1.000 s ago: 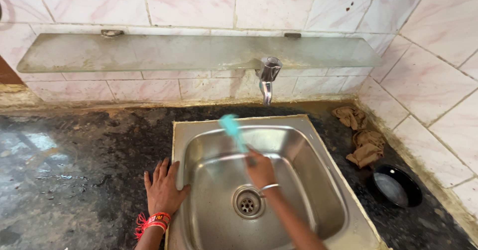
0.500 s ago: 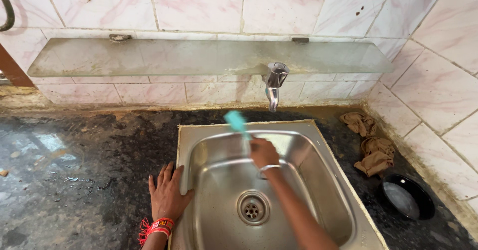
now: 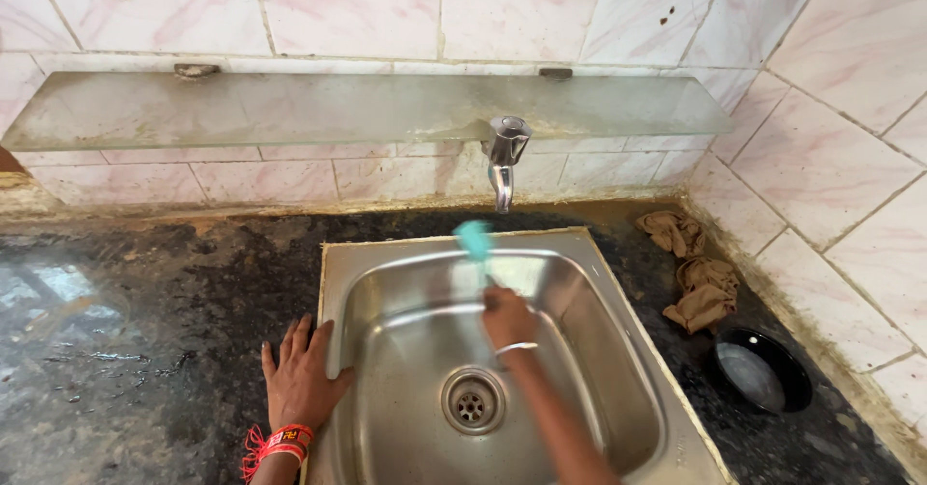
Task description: The person scrubs the interior of a stainless steel sink with a teal brush, then briefly turns on the tap to rinse the brush and sink. The person continues scrubbing the sink basin and drain area.
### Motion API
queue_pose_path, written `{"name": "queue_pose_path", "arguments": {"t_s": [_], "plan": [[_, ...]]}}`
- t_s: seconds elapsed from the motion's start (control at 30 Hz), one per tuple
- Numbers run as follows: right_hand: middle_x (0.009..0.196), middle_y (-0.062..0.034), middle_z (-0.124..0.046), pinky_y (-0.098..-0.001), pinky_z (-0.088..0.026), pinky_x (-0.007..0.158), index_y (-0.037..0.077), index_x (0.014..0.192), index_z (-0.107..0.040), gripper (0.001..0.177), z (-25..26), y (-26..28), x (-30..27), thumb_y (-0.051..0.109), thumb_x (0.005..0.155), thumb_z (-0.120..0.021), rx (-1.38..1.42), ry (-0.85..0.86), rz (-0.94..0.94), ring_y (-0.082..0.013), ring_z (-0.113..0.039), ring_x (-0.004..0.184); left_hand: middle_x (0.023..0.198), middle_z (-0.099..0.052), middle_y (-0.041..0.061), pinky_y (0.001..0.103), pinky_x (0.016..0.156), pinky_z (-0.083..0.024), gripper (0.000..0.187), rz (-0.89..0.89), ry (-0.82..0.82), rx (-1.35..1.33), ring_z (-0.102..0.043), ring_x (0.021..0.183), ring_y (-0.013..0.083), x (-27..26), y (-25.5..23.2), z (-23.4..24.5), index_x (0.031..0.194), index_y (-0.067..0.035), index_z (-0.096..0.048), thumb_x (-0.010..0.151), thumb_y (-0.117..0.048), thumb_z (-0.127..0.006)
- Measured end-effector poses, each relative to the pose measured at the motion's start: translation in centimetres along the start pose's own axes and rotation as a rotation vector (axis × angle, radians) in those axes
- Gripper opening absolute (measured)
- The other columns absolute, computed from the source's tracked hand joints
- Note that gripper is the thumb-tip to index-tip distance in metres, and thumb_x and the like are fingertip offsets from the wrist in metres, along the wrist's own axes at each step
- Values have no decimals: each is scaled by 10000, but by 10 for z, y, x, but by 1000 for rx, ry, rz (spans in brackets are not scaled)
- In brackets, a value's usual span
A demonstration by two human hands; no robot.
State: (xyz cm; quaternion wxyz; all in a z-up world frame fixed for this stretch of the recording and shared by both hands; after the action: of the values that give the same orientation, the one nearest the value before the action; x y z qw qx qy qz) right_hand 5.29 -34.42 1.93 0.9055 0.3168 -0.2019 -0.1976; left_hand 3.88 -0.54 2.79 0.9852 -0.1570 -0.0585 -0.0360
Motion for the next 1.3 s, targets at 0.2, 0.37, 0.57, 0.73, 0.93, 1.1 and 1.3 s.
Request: {"name": "queue_pose_path", "arguments": {"t_s": [0.2,0.37,0.57,0.73,0.93,1.1,1.3], "plan": [[1076,-140,-744,-435,-570,850,241,1215,-722,289,-51,111,-70,265,945,-624,46,361,129,-323,-726,906,1610,-349,18,545,1258,-134,834,-1,0,23,-263,1523,205,0,0,-3,1456,-279,-459,718,-465,-801],[958,-116,-762,-425,-584,760,209,1129,-775,260,-2,30,-34,229,883,-691,83,170,0,-288,-742,823,1618,-330,24,534,1256,-134,842,-1,17,31,-251,1528,211,-1,1,-2,1460,-279,-448,720,-469,-800],[1032,-145,-741,-404,-590,569,166,1234,-743,350,123,-113,9,253,910,-644,2,-271,87,-320,-745,664,1624,-331,20,536,1266,-130,834,10,29,42,-249,1534,205,0,1,0,1465,-284,-442,731,-462,-795],[809,-197,-773,-402,-577,581,183,1270,-736,378,86,-96,1,264,912,-646,-88,-142,-25,-281,-722,620,1622,-330,20,542,1263,-127,835,12,38,41,-247,1532,211,-1,1,-2,1468,-287,-438,734,-463,-793],[786,-154,-763,-384,-569,581,199,1288,-682,340,-24,19,-48,305,972,-613,13,285,4,-260,-699,603,1612,-344,28,545,1256,-138,833,-3,10,23,-261,1525,216,-1,1,0,1462,-278,-453,722,-451,-794],[719,-151,-747,-426,-552,596,286,1366,-667,398,-30,67,-56,323,971,-645,-75,229,302,-264,-661,585,1614,-345,32,546,1253,-141,837,-4,12,24,-262,1527,218,-1,1,0,1457,-273,-456,716,-456,-799],[706,-111,-750,-399,-546,550,294,1330,-682,396,46,-23,1,320,936,-648,-77,97,133,-211,-682,549,1621,-334,31,543,1258,-135,854,1,18,43,-258,1530,212,1,1,-2,1463,-277,-450,707,-461,-804]]}}
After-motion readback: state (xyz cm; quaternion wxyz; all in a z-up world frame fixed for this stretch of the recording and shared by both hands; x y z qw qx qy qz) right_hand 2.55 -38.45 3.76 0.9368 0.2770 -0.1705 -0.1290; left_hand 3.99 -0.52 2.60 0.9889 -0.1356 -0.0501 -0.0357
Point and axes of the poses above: each hand's wrist, its own x-axis towards the middle knuckle, its own z-axis out of the back of the hand, y = z × x, the point moved 5 cm from there along x, towards the middle knuckle
